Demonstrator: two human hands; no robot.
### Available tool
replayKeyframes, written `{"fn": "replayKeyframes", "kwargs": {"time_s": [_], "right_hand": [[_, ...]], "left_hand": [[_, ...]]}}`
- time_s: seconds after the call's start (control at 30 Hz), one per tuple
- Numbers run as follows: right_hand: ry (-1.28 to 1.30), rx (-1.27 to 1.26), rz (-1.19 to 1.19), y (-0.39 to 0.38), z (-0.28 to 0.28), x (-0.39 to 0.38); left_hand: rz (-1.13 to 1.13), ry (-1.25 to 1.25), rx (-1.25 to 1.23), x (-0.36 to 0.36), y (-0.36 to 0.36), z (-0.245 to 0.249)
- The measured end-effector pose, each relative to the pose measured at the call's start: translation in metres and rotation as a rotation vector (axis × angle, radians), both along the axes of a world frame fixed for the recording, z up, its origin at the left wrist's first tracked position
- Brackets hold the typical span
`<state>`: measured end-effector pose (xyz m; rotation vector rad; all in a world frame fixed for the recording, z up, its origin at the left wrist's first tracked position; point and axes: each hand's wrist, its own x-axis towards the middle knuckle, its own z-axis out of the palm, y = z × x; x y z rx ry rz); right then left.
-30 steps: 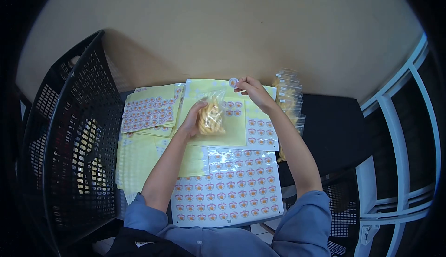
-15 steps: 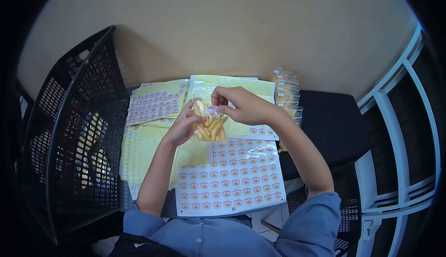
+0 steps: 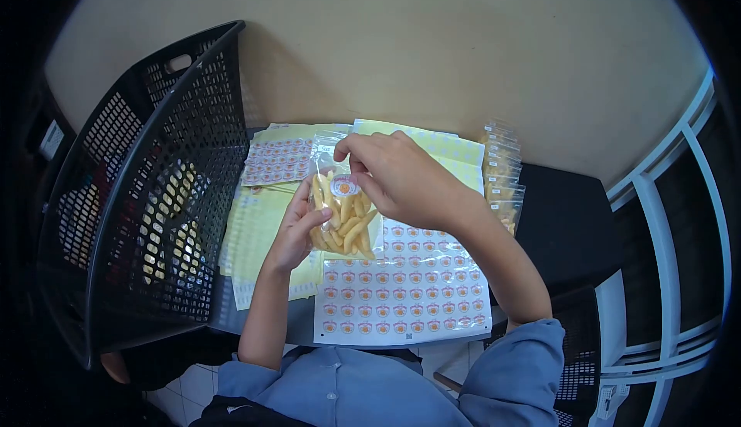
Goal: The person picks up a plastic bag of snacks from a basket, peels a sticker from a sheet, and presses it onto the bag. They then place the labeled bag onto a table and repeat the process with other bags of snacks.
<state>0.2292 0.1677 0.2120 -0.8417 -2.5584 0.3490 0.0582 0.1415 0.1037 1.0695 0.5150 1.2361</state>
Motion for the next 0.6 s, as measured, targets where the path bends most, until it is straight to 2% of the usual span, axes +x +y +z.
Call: {"fn": "replayKeyframes", "kwargs": {"time_s": [0.1,0.2,0.6], "right_hand": [[0.02,-0.002,0.0,-0.006,-0.001,-0.006],[0.068,0.108,0.035,-0.007,-0.007,-0.009],[0.096,0.315,-0.07,-0.016,-0.019,-0.015]], "left_hand": [[0.024,-0.018,-0.01,-0.004,-0.005,0.002],[0.027,-0.021,-0.009,-0.005,-0.005,0.0],[0.088,-0.03,0.019,-0.004,-0.008,0.0]]}}
